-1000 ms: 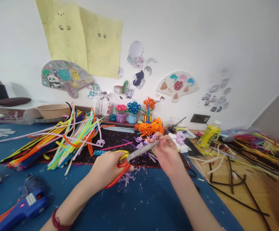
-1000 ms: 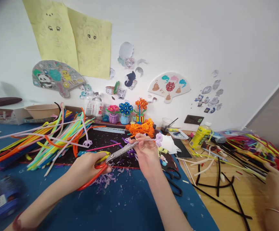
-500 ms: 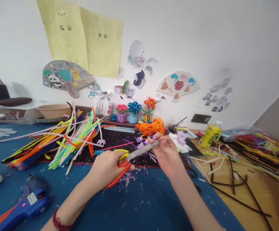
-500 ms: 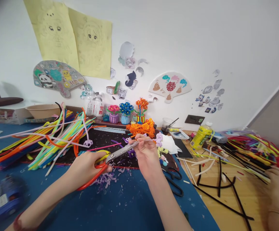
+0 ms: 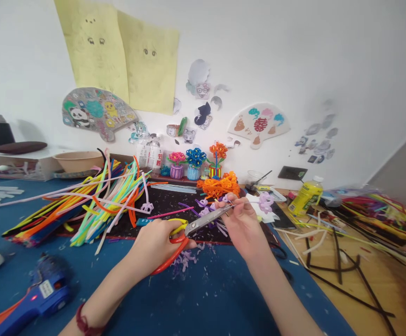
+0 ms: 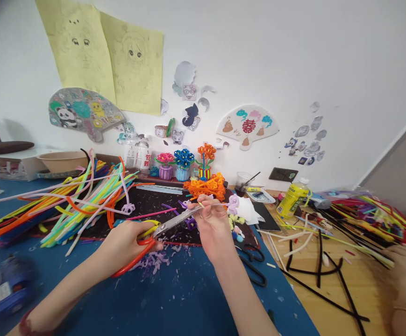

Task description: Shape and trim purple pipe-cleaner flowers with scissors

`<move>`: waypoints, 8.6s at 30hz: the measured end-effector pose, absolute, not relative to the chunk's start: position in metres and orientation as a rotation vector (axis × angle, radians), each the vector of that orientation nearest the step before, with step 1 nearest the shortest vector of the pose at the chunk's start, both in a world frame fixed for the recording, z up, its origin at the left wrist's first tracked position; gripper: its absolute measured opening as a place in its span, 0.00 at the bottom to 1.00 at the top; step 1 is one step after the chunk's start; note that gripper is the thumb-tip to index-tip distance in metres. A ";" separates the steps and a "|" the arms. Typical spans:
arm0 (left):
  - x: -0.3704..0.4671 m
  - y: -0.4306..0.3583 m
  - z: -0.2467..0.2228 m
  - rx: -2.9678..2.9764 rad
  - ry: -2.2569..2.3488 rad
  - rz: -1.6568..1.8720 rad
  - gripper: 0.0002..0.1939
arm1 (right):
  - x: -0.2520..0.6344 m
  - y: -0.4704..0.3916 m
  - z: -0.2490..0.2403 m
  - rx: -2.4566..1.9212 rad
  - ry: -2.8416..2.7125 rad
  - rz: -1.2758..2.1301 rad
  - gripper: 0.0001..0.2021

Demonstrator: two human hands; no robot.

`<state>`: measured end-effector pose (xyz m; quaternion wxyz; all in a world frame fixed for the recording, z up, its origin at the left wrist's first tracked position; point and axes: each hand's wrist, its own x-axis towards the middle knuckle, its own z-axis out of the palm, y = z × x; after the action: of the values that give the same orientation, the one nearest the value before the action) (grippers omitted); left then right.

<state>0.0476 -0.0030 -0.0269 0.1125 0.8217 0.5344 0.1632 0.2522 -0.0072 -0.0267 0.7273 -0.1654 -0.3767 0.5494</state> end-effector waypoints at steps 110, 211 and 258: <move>0.035 -0.002 -0.018 2.625 1.654 0.636 0.14 | 0.261 -0.009 -0.020 -0.537 -0.718 1.220 0.10; 0.049 -0.011 -0.014 2.532 1.722 0.596 0.15 | 0.251 -0.008 -0.021 -0.583 -0.783 1.070 0.12; 0.049 -0.006 -0.014 2.324 1.714 0.619 0.12 | 0.258 -0.006 -0.020 -0.595 -0.655 0.951 0.13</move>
<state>0.0489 -0.0056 -0.0143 0.0938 0.7834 0.5778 0.2087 0.2576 -0.0059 -0.0203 0.7963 -0.2769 -0.3049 0.4430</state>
